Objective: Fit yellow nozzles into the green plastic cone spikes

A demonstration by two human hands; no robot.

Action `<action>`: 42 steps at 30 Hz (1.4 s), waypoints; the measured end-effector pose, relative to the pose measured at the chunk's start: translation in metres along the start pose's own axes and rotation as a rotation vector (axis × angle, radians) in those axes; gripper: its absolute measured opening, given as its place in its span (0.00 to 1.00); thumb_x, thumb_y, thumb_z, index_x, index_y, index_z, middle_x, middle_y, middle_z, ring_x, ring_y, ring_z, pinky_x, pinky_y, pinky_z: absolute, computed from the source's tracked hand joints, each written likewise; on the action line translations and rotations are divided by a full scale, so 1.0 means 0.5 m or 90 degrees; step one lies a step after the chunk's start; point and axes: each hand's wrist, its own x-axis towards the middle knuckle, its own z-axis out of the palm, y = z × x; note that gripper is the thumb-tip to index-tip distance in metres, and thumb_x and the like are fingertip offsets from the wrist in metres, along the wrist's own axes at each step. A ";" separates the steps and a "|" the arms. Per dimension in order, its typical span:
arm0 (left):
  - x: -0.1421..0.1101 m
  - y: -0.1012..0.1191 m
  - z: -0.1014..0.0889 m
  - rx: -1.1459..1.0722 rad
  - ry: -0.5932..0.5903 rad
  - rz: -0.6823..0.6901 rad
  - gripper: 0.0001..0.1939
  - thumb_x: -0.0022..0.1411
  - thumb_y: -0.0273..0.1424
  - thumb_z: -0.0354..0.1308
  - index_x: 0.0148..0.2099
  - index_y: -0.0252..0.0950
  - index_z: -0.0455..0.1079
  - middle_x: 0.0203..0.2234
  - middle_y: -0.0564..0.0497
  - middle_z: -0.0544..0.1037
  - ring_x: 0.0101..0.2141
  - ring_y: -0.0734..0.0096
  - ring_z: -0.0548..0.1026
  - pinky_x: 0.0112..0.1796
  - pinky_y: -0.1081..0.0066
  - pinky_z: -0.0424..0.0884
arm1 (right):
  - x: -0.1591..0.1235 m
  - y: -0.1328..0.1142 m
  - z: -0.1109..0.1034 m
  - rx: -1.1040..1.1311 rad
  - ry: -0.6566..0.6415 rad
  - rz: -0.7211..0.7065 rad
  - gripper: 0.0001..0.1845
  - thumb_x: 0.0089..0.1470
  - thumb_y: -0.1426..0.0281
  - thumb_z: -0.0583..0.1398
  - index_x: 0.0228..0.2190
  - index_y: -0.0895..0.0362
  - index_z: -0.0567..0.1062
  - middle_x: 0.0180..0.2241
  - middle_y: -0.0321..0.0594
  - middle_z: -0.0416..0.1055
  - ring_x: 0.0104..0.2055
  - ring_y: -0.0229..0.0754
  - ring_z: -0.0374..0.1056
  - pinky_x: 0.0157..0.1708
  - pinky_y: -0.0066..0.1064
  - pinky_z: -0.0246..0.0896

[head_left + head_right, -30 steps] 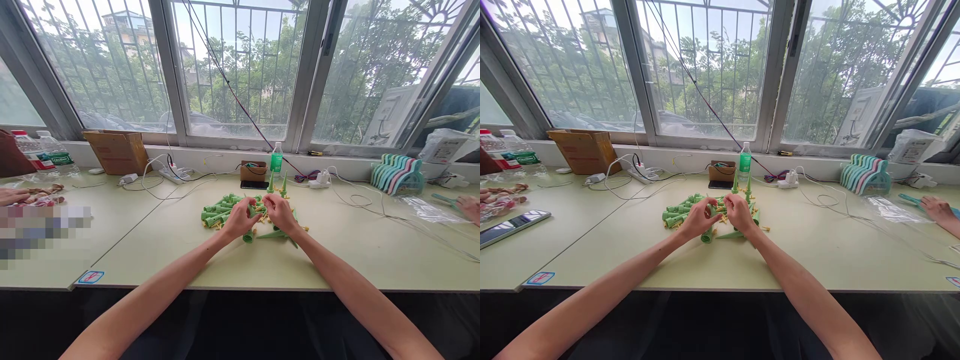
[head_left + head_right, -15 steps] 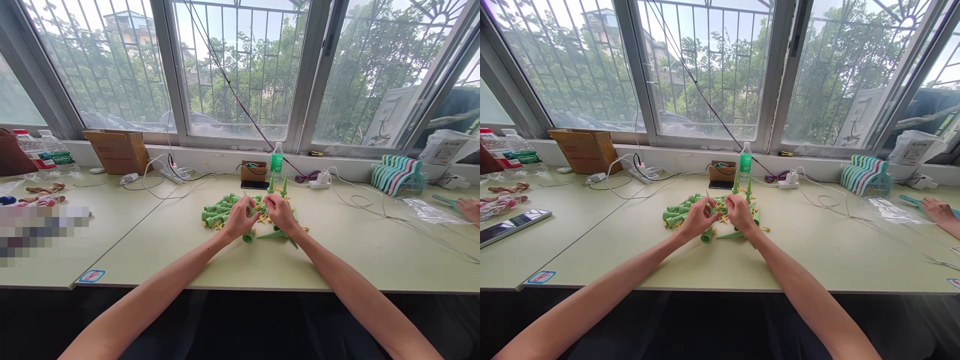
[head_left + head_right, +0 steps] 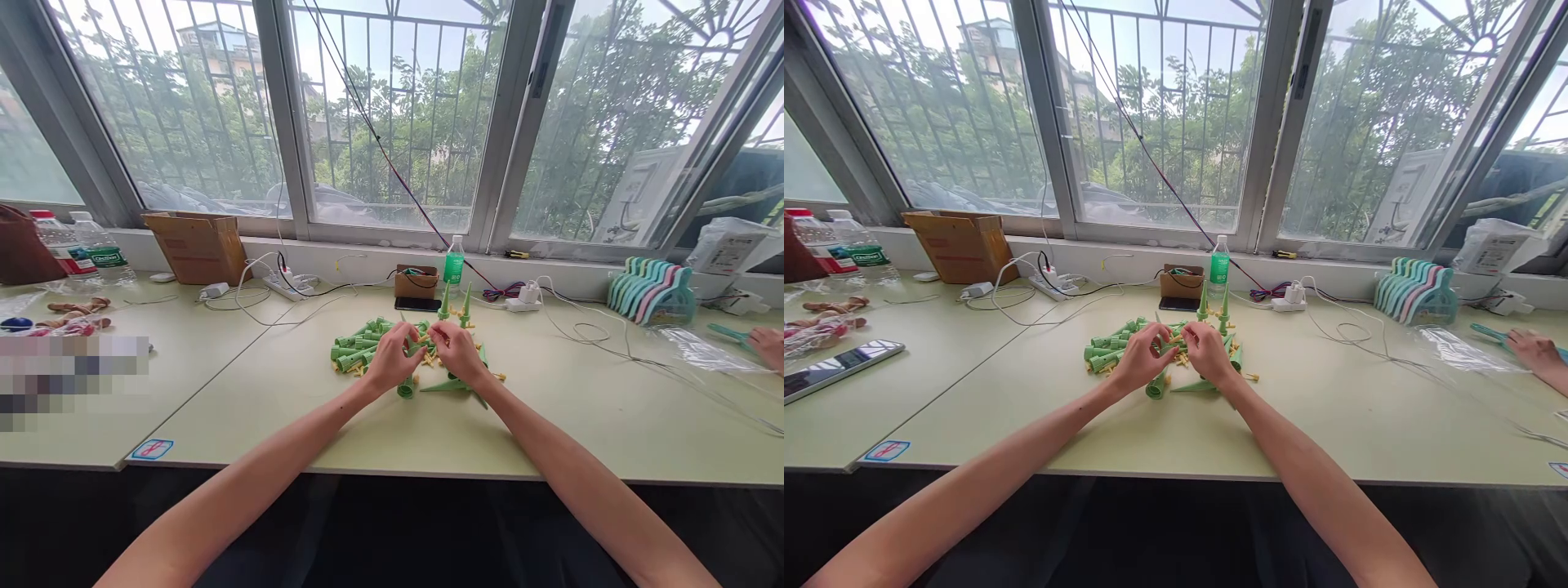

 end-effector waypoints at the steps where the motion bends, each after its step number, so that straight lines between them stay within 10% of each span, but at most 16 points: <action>1: 0.000 0.000 0.000 -0.001 -0.001 0.002 0.08 0.55 0.31 0.59 0.33 0.37 0.62 0.36 0.51 0.73 0.27 0.75 0.68 0.29 0.72 0.68 | 0.000 0.000 0.000 0.003 -0.003 -0.001 0.12 0.60 0.69 0.51 0.29 0.57 0.72 0.27 0.38 0.69 0.30 0.39 0.62 0.31 0.28 0.54; 42: -0.007 -0.004 0.005 -0.004 -0.054 0.006 0.03 0.55 0.29 0.56 0.33 0.37 0.64 0.37 0.50 0.70 0.30 0.74 0.70 0.30 0.72 0.69 | -0.003 -0.002 0.003 0.015 -0.065 0.020 0.18 0.61 0.61 0.51 0.26 0.57 0.70 0.21 0.34 0.65 0.23 0.35 0.55 0.25 0.27 0.49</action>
